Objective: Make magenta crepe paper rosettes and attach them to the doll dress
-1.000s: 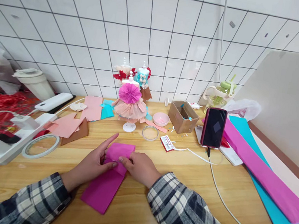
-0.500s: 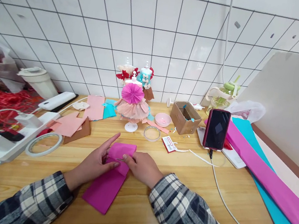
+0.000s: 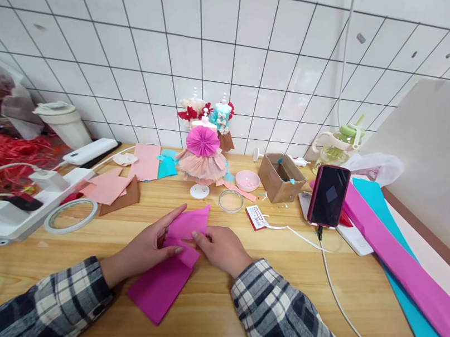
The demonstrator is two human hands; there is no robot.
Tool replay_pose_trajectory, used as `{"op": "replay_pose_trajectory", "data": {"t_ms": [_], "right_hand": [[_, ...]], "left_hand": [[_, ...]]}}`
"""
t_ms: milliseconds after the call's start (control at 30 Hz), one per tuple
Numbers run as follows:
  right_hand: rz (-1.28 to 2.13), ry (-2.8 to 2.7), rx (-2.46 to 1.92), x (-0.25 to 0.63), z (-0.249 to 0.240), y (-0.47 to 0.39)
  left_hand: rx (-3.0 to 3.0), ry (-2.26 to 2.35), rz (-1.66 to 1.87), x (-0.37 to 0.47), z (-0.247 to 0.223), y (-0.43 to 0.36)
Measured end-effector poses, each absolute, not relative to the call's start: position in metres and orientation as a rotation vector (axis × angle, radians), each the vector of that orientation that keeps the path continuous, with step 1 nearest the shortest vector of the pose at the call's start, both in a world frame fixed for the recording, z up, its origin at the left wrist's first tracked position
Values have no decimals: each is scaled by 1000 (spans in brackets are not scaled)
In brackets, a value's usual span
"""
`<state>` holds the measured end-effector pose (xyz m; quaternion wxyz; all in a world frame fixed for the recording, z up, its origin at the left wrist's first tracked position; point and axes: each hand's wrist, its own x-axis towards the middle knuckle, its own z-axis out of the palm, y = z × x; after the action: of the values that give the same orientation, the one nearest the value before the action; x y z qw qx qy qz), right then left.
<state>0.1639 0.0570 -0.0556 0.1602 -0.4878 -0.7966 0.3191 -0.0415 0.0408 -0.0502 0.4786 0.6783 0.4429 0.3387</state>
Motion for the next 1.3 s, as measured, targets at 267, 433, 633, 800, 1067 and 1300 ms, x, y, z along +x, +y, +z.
{"op": "replay_pose_trajectory", "data": {"t_ms": [267, 433, 633, 800, 1067, 1300], "right_hand": [[846, -2295, -1420, 161, -59, 55], [827, -2281, -1452, 157, -60, 55], [846, -2278, -1462, 155, -59, 54], [817, -2270, -1498, 155, -57, 54], [800, -2277, -1515, 154, -57, 53], [762, -2298, -1508, 151, -60, 54]], "left_hand": [[1668, 1067, 788, -39, -54, 40], [1741, 1075, 793, -37, -57, 40], [1745, 1088, 804, -36, -55, 39], [1710, 1084, 753, -36, -56, 39], [1793, 1141, 699, -35, -57, 39], [1843, 1192, 665, -34, -57, 40]]}}
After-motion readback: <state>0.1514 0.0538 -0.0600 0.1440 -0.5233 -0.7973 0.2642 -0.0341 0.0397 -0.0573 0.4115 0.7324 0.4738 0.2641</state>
